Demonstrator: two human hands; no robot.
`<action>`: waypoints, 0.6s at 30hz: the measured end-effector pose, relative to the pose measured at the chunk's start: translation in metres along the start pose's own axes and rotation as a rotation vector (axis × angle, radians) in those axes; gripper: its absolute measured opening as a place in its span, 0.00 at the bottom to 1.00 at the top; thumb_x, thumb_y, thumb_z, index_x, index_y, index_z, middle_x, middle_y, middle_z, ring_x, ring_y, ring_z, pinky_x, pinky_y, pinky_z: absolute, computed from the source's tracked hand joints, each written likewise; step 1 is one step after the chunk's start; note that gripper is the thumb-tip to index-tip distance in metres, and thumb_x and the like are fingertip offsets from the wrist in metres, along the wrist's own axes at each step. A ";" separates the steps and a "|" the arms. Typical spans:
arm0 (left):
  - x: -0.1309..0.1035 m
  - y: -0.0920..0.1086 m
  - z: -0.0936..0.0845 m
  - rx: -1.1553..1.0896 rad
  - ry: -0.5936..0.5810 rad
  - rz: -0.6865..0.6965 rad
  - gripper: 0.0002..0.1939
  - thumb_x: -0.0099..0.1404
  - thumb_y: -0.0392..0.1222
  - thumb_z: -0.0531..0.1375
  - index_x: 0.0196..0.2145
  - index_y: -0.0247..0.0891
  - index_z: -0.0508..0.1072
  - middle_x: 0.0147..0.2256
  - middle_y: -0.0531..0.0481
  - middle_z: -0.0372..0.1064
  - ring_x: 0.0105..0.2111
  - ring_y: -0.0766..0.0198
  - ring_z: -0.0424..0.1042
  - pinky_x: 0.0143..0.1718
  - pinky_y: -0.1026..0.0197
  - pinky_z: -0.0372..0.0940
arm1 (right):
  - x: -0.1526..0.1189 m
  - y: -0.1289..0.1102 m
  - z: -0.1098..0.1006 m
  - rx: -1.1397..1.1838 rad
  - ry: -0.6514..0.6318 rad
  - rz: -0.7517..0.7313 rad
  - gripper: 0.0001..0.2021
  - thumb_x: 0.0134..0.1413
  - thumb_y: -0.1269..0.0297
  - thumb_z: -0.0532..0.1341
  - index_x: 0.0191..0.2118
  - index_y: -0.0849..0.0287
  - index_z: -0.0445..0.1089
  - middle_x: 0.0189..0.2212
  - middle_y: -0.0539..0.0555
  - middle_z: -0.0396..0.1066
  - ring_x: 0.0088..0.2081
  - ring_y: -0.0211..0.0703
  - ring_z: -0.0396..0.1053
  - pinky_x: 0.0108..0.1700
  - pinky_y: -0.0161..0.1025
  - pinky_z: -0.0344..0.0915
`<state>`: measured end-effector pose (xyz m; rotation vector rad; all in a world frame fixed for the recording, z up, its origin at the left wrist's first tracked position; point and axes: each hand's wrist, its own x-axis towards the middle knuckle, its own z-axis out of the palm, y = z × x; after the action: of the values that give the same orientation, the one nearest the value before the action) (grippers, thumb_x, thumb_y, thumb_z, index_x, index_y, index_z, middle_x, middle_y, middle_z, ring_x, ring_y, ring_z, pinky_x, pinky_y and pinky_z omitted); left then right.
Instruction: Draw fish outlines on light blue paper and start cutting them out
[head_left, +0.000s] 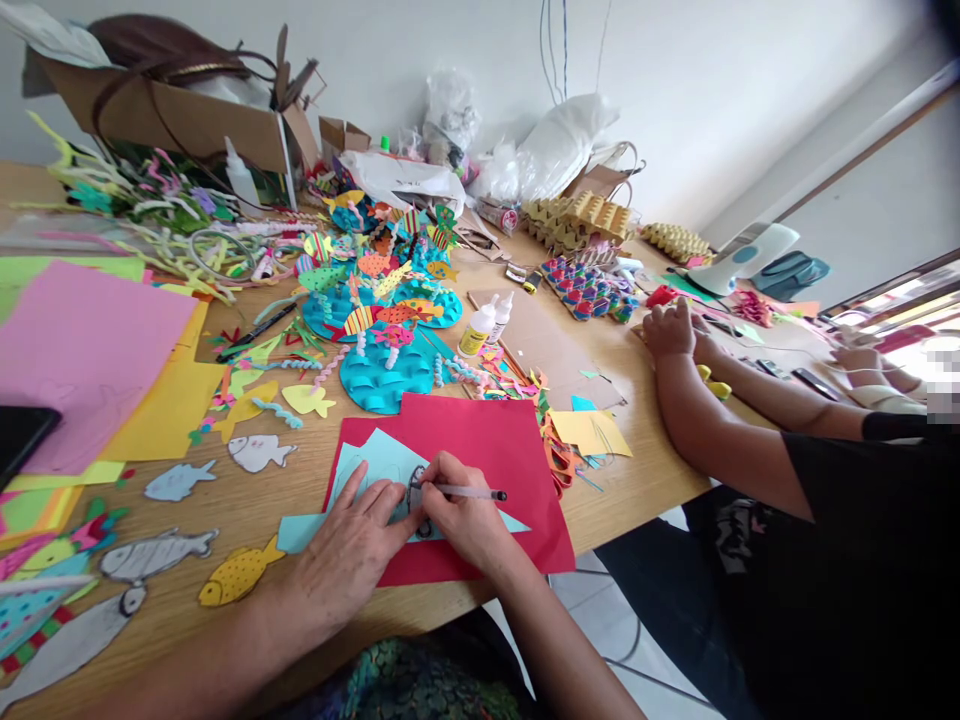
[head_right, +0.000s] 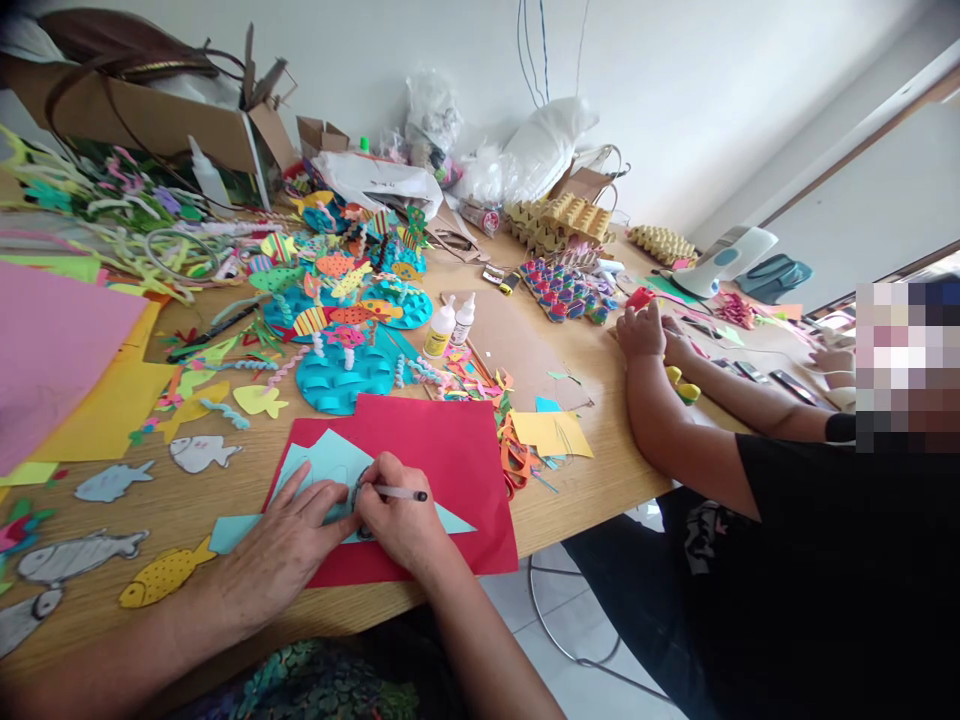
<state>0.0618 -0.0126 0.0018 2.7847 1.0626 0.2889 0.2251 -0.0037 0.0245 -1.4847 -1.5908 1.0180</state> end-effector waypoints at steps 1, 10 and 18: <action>0.000 0.000 0.000 -0.006 0.005 0.001 0.21 0.67 0.31 0.51 0.54 0.49 0.64 0.41 0.49 0.63 0.45 0.58 0.62 0.59 0.43 0.42 | 0.000 0.000 0.000 0.005 -0.001 -0.001 0.05 0.41 0.73 0.50 0.25 0.57 0.60 0.17 0.45 0.61 0.18 0.33 0.57 0.21 0.28 0.53; 0.000 -0.001 0.003 0.010 0.017 0.014 0.21 0.67 0.31 0.51 0.54 0.49 0.63 0.41 0.49 0.62 0.45 0.58 0.61 0.59 0.43 0.42 | -0.002 0.001 0.000 0.005 0.000 -0.004 0.05 0.41 0.73 0.51 0.25 0.57 0.60 0.20 0.46 0.63 0.20 0.33 0.58 0.22 0.28 0.55; 0.000 -0.002 0.004 0.018 0.037 0.011 0.19 0.67 0.32 0.50 0.52 0.48 0.66 0.40 0.50 0.62 0.45 0.59 0.61 0.60 0.44 0.41 | -0.004 0.002 0.000 -0.015 0.013 -0.026 0.05 0.42 0.73 0.51 0.25 0.58 0.62 0.20 0.47 0.64 0.21 0.33 0.58 0.23 0.29 0.55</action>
<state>0.0616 -0.0119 -0.0025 2.8128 1.0642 0.3351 0.2259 -0.0075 0.0226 -1.4743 -1.6080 0.9817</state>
